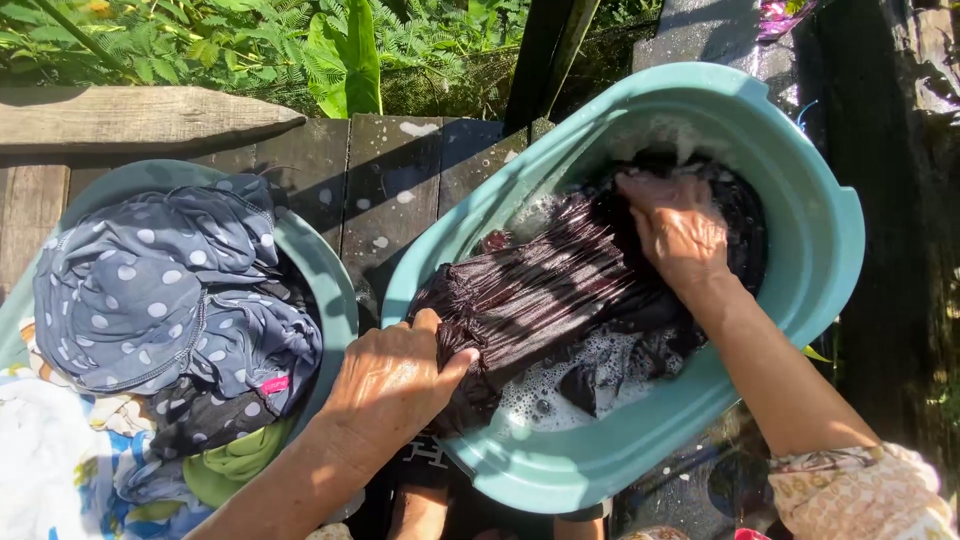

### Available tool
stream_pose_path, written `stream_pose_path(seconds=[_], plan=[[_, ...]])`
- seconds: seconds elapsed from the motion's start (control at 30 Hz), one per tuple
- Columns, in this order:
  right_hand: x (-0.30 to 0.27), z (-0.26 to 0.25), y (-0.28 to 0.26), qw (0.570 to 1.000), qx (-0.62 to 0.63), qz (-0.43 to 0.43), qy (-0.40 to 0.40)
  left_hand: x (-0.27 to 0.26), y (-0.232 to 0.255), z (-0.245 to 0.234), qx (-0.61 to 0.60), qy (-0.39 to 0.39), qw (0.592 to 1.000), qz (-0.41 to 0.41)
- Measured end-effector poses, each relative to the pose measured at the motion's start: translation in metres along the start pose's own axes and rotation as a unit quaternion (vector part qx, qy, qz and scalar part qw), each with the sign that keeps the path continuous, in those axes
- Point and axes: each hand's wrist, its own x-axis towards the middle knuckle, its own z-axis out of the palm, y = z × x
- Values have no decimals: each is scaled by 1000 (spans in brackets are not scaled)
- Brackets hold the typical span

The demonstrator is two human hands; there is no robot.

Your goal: The recorder is washing a dark garment by hand in a blue basin using a scrubbing brush and soapy water.

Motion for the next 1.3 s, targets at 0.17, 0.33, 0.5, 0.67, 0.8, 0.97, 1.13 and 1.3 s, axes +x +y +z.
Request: stream_pose_path(seconds=[0.17,0.33,0.5,0.67,0.8,0.97,1.13,1.3], plan=[[10,-35,-121,987,109,104,-55,8,0,10,-93,-121,975,-161],[5,-7,-123,960,264,-14,-88,-2,0,19,-101,-77,980,-156],[7,7,-4,972,-20,84,-219,-3,-2,18,-63,25,993,-94],[12,-29,-100,995,58,71,-34,-1,-1,14,-80,-41,988,-125],[0,-36,-170,943,327,-50,-45,-3,1,20,-83,-48,988,-122],[-2,18,-22,995,9,-50,-91,-8,0,16,-63,-8,994,-93],[2,-2,-31,995,-45,70,-60,-8,2,14,-83,19,990,-112],[-15,-43,-175,952,286,-26,-107,-7,4,21,-106,-40,985,-131]])
